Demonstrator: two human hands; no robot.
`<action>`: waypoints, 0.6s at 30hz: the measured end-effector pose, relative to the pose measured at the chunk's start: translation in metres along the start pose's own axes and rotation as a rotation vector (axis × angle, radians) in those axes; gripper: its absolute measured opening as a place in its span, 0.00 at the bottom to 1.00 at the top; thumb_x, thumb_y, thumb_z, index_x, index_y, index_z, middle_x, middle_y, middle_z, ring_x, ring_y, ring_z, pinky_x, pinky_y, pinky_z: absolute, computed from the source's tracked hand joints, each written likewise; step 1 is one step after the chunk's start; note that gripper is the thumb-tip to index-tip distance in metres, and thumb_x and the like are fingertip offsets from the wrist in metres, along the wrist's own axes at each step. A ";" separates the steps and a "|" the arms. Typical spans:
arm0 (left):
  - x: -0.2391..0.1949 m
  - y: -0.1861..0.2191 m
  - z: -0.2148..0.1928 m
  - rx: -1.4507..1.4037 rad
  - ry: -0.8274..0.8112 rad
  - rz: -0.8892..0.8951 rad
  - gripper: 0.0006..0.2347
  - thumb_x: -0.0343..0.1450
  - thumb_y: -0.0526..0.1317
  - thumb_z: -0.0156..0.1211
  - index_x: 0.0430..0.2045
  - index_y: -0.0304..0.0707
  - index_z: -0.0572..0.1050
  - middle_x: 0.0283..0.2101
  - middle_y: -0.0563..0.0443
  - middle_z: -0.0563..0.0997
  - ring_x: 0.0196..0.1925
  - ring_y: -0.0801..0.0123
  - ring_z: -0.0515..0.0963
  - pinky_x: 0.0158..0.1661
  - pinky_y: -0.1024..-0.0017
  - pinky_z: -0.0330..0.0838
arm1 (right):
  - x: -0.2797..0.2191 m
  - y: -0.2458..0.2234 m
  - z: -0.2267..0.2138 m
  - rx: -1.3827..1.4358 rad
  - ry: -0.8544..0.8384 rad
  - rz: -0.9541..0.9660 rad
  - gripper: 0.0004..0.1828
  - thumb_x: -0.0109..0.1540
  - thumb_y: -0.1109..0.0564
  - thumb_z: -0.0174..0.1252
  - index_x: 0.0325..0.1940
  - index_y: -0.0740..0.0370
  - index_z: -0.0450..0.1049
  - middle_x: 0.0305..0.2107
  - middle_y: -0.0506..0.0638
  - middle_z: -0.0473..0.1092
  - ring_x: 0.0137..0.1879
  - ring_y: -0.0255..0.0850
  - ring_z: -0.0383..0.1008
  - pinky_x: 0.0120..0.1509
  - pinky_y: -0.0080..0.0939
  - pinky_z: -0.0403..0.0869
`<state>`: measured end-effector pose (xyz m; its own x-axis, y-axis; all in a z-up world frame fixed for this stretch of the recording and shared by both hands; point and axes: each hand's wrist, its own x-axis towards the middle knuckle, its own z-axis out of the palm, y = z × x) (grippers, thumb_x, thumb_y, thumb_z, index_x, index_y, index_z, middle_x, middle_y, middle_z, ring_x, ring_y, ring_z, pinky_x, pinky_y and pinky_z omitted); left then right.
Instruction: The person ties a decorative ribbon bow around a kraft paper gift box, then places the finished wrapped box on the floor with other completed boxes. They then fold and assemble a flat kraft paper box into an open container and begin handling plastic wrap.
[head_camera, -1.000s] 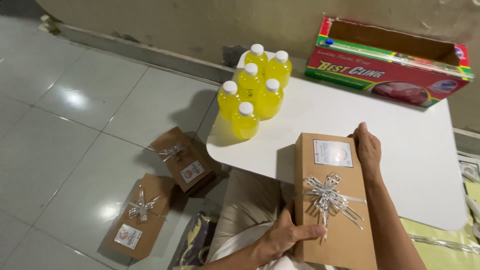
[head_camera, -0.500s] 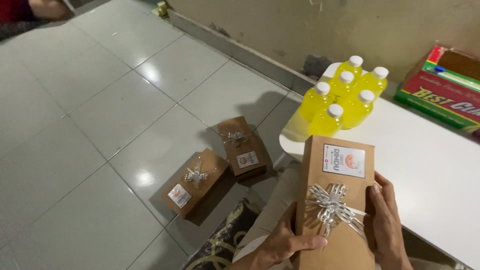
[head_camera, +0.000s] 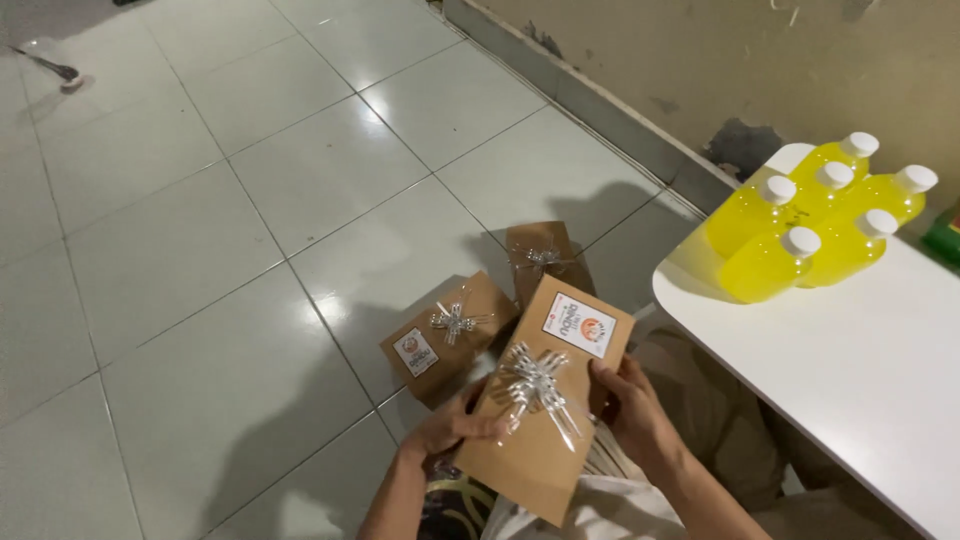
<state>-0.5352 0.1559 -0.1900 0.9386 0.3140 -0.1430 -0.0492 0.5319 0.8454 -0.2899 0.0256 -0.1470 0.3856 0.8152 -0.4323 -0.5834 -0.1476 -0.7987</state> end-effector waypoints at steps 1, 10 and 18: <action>-0.004 -0.010 -0.024 -0.002 0.005 -0.002 0.45 0.56 0.47 0.77 0.68 0.36 0.60 0.59 0.37 0.72 0.57 0.48 0.73 0.53 0.57 0.76 | 0.010 0.016 0.001 0.000 -0.002 0.006 0.15 0.68 0.59 0.49 0.58 0.67 0.67 0.27 0.50 0.59 0.29 0.36 0.55 0.36 0.39 0.57; -0.030 -0.082 -0.163 0.056 0.157 -0.368 0.39 0.57 0.39 0.71 0.66 0.28 0.66 0.59 0.41 0.77 0.53 0.61 0.77 0.55 0.70 0.66 | 0.058 0.100 0.028 0.079 0.130 0.397 0.24 0.65 0.64 0.49 0.66 0.65 0.56 0.51 0.65 0.63 0.57 0.52 0.64 0.62 0.55 0.64; -0.029 -0.114 -0.222 0.125 0.274 -0.508 0.39 0.57 0.43 0.71 0.67 0.34 0.67 0.59 0.42 0.78 0.55 0.61 0.77 0.55 0.69 0.67 | 0.097 0.149 0.026 -0.111 0.163 0.516 0.30 0.65 0.60 0.51 0.66 0.69 0.46 0.55 0.69 0.57 0.61 0.61 0.65 0.57 0.71 0.74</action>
<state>-0.6331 0.2607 -0.3968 0.7109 0.2442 -0.6596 0.4398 0.5774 0.6878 -0.3581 0.0972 -0.2970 0.1804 0.5250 -0.8317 -0.6502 -0.5708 -0.5014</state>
